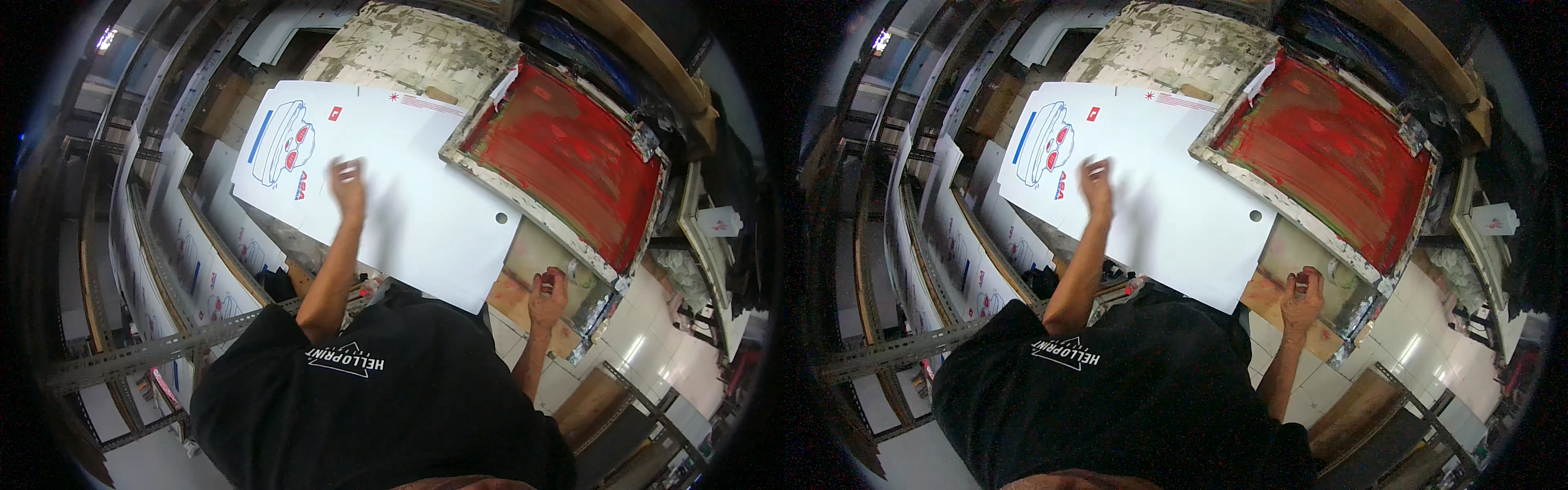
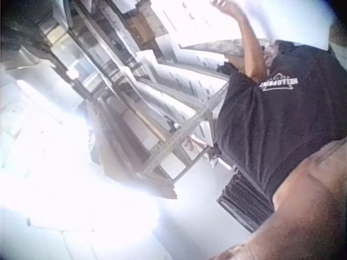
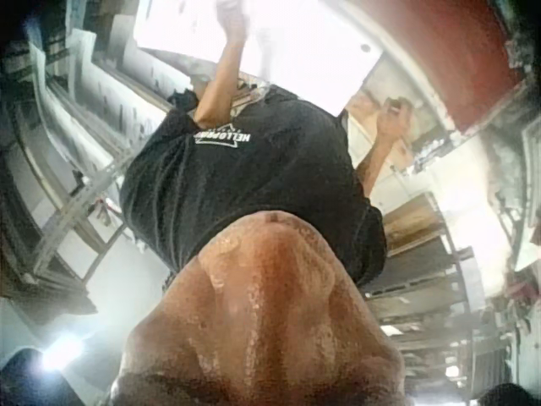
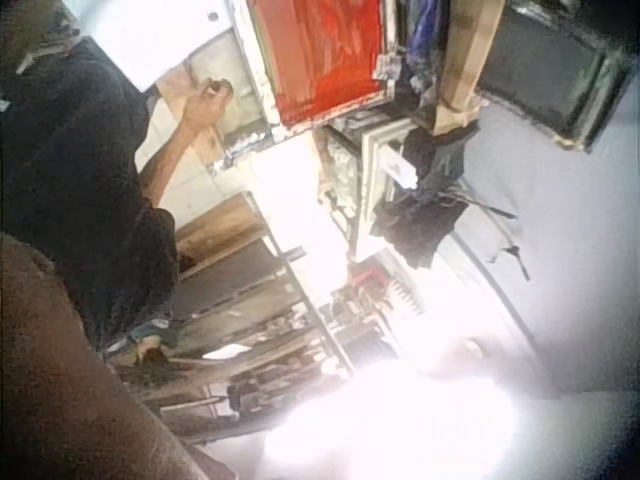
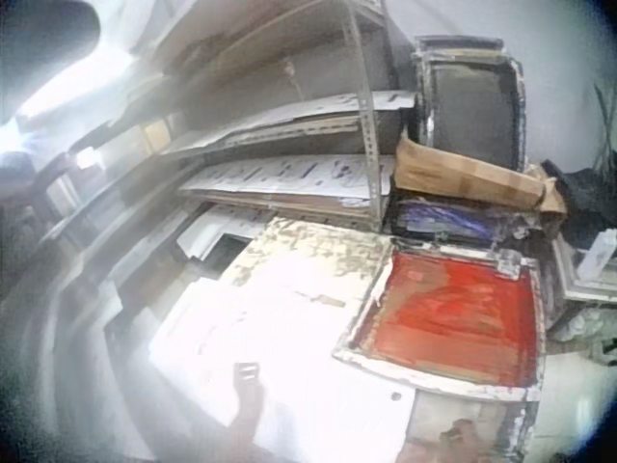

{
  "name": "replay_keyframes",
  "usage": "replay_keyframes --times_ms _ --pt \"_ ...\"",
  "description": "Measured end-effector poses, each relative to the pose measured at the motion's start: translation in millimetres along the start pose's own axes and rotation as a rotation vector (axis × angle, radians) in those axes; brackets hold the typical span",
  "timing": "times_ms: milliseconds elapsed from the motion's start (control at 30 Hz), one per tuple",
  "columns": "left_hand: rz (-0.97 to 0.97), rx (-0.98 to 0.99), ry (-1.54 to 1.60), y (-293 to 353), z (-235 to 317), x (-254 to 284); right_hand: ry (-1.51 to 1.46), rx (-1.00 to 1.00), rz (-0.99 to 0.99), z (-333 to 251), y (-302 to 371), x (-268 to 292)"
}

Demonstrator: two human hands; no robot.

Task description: The person performs screen printing on white paper sheets. They place a sheet under a screen, apply red ink with a squeegee, and lift the screen to reveal the printed design. The process is repeated for multiple sheets.

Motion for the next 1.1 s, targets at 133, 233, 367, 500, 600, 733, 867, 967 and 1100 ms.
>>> replay_keyframes --times_ms 133,233,367,500,600,733,867,967,1100 --pt "0.779 0.327 -0.555 -42 -99 163 -0.117 -0.106 -0.003 -6 17 -39" --pt "0.702 0.788 0.137 -56 -172 228 -0.227 -0.199 0.015 -14 34 -71" --pt "0.4 0.87 0.811 -92 -218 240 -0.203 -0.25 0.092 -24 51 -107" --pt "0.365 0.691 0.911 -127 -240 262 -0.068 -0.27 0.114 -39 60 -129" --pt "0.329 0.616 0.985 -157 -255 284 -0.154 -0.266 0.116 -59 67 -147" --pt "0.406 0.553 0.942 -190 -249 316 -0.175 -0.221 0.074 -81 74 -181" --pt "0.41 0.646 0.822 -212 -259 332 -0.132 -0.2 -0.002 -104 69 -205" --pt "0.406 0.649 0.719 -224 -270 348 -0.091 -0.129 -0.061 -125 62 -215" --pt "0.359 0.629 0.771 -237 -258 346 -0.001 -0.059 -0.099 -129 46 -222"
Point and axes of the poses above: each hand's wrist, its own y-axis away from the middle knuckle, its own x-axis out of the back of the hand, z = x × y, the point moved 5 cm from there along -y, towards the middle knuckle, and after that the axes turned 4 degrees about -x, right-handed, at the moved point
